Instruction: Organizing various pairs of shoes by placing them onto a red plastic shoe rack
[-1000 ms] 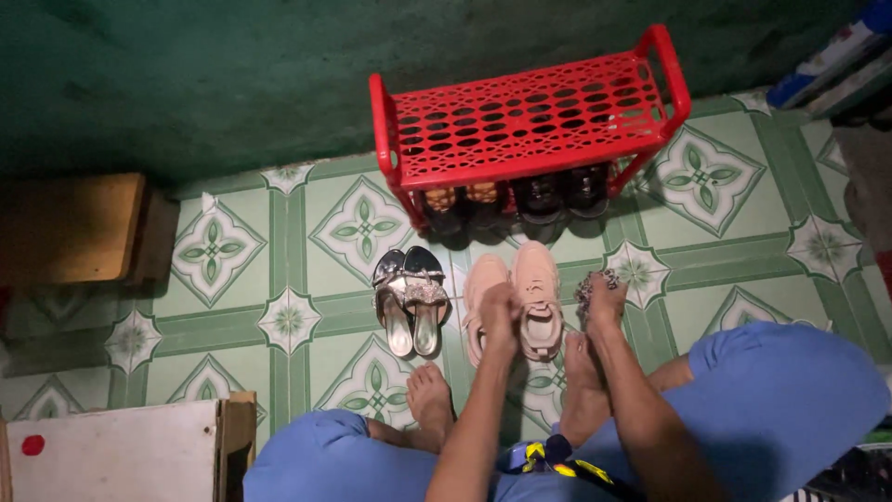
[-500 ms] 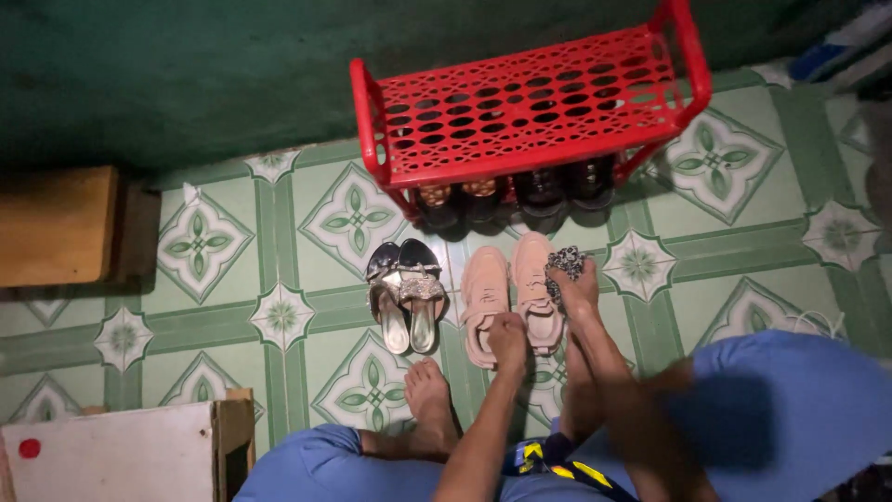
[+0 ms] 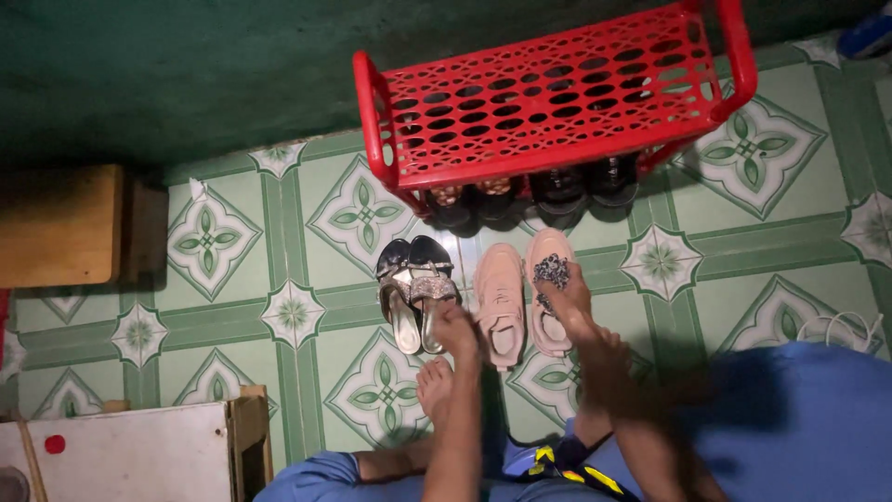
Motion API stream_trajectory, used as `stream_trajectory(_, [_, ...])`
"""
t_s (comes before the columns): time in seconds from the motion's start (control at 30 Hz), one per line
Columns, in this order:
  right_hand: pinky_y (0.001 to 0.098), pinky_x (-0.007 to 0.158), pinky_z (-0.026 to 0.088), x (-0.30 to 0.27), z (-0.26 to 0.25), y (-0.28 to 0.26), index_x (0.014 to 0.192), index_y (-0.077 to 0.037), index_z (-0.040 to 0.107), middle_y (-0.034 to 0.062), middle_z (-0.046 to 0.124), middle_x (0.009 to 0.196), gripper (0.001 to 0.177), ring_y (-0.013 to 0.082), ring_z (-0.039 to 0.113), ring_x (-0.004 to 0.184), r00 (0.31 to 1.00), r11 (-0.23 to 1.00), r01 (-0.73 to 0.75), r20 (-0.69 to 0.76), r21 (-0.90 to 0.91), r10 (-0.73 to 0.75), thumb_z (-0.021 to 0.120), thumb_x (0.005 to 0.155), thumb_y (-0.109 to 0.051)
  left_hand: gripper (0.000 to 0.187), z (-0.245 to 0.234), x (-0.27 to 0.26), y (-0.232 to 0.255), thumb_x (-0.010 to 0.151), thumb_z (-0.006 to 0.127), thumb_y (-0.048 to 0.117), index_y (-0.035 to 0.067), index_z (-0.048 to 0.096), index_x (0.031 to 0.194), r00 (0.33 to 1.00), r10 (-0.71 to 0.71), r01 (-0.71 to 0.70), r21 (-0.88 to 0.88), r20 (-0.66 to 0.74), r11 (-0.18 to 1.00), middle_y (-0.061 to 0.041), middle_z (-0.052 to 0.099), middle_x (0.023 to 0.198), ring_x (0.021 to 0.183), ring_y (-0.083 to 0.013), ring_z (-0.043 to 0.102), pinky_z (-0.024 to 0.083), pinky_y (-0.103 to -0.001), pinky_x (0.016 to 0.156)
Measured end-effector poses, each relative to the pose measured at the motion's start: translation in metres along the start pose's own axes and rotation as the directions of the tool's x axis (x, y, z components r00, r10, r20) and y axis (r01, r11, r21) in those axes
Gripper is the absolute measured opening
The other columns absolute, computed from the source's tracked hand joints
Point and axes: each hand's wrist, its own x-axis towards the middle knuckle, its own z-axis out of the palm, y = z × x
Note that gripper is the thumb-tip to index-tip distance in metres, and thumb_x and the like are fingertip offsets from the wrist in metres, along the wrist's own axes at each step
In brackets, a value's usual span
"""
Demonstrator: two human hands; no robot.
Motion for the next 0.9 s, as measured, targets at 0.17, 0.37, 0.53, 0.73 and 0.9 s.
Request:
stream_trajectory(0.17, [0.0374, 0.09, 0.052, 0.004, 0.0, 0.023, 0.135, -0.004, 0.054, 0.0169, 0.07, 0.112, 0.072, 0.0265, 0.067, 0.1, 0.992, 0.982, 0.115, -0.031, -0.148, -0.121, 0.084, 0.073, -0.025, 0.047, -0.027, 0.018, 0.083, 0.083, 0.085, 0.03, 0.002, 0.065, 0.115, 0.926, -0.138, 0.286, 0.417, -0.351, 0.863, -0.023, 0.06, 0.116, 0.106, -0.0402, 0.056, 0.042, -0.053, 0.095])
stream_trajectory(0.37, [0.0345, 0.083, 0.053, -0.005, 0.003, 0.014, 0.132, 0.001, 0.053, 0.0146, 0.068, 0.11, 0.066, 0.0213, 0.064, 0.096, 0.978, 0.971, 0.139, 0.128, 0.194, -0.165, 0.079, 0.077, -0.027, 0.062, -0.029, 0.045, 0.09, 0.075, 0.081, 0.015, 0.017, 0.059, 0.133, 0.983, 0.151, -0.024, 0.745, -0.104, 0.666, -0.022, 0.047, 0.137, 0.123, -0.0455, 0.044, 0.039, -0.057, 0.095])
stream_trajectory(0.53, [0.0364, 0.081, 0.055, -0.006, -0.002, 0.005, 0.127, -0.003, 0.056, 0.0122, 0.07, 0.105, 0.065, 0.0216, 0.067, 0.091, 0.995, 0.993, 0.091, 0.059, -0.072, -0.086, 0.082, 0.073, -0.028, 0.062, -0.041, 0.058, 0.097, 0.074, 0.074, 0.018, 0.012, 0.057, 0.134, 0.999, 0.037, -0.048, 0.762, 0.032, 0.645, -0.023, 0.049, 0.132, 0.124, -0.0427, 0.046, 0.041, -0.055, 0.1])
stream_trajectory(0.73, [0.0379, 0.081, 0.056, -0.002, 0.003, 0.014, 0.123, -0.005, 0.062, 0.0138, 0.072, 0.1, 0.059, 0.0239, 0.068, 0.089, 0.997, 0.978, 0.075, 0.049, -0.195, -0.067, 0.082, 0.072, -0.028, 0.069, -0.035, 0.064, 0.064, 0.07, 0.068, 0.021, 0.005, 0.061, 0.137, 0.979, 0.204, -0.178, 0.518, 0.006, 0.837, -0.021, 0.054, 0.143, 0.125, -0.044, 0.046, 0.038, -0.057, 0.106])
stream_trajectory(0.9, [0.0368, 0.084, 0.055, 0.004, 0.003, 0.023, 0.127, -0.004, 0.06, 0.0134, 0.071, 0.105, 0.065, 0.023, 0.068, 0.093, 0.984, 0.973, 0.179, 0.038, -0.145, -0.176, 0.083, 0.071, -0.028, 0.063, -0.025, 0.099, 0.011, 0.082, 0.064, 0.019, -0.005, 0.056, 0.14, 0.988, 0.129, -0.076, 0.452, -0.086, 0.889, -0.029, 0.046, 0.149, 0.135, -0.0474, 0.038, 0.03, -0.056, 0.112])
